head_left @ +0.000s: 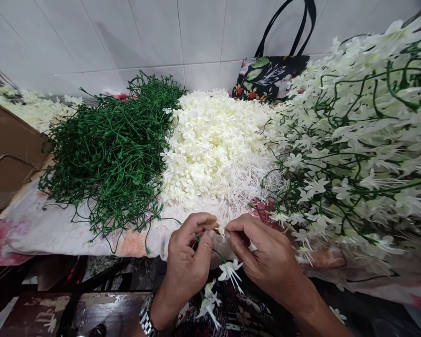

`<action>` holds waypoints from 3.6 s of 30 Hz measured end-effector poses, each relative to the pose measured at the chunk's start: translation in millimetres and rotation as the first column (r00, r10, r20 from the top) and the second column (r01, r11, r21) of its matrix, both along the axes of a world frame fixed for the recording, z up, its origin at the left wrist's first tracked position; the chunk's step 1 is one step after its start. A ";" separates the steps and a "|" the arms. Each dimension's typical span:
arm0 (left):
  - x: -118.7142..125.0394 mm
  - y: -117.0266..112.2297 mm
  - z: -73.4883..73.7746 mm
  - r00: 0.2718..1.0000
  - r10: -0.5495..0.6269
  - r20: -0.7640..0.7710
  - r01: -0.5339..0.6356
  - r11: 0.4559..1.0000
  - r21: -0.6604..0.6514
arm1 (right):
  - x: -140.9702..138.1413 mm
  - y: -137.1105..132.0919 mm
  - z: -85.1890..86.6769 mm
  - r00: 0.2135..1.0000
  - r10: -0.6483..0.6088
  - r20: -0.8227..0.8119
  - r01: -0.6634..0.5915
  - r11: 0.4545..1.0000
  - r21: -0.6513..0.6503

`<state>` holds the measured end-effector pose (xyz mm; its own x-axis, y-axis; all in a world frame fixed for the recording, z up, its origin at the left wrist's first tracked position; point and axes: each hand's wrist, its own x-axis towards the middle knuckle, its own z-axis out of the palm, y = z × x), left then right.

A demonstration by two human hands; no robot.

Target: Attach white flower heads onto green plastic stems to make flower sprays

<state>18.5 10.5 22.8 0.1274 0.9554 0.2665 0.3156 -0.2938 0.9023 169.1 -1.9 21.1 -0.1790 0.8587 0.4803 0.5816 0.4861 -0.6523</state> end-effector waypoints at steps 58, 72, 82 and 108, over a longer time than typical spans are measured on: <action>-0.4 -5.3 0.4 0.970 -0.243 -0.008 0.241 0.965 -0.100 | 5.9 -1.5 7.5 0.993 0.121 -0.005 -0.121 0.993 0.015; 4.1 -3.5 -9.5 0.981 -0.152 0.123 0.160 0.985 -0.063 | -8.7 1.5 -3.1 0.996 0.084 -0.042 -0.082 0.995 0.060; -3.4 -5.1 -14.2 0.919 -0.122 0.376 0.251 0.914 -0.318 | 6.4 0.7 9.4 0.995 0.094 -0.022 -0.094 0.995 -0.016; 2.2 -5.2 -10.7 0.977 -0.148 0.155 0.167 0.979 -0.115 | -6.7 3.1 -7.2 0.996 0.091 -0.026 -0.086 0.984 0.153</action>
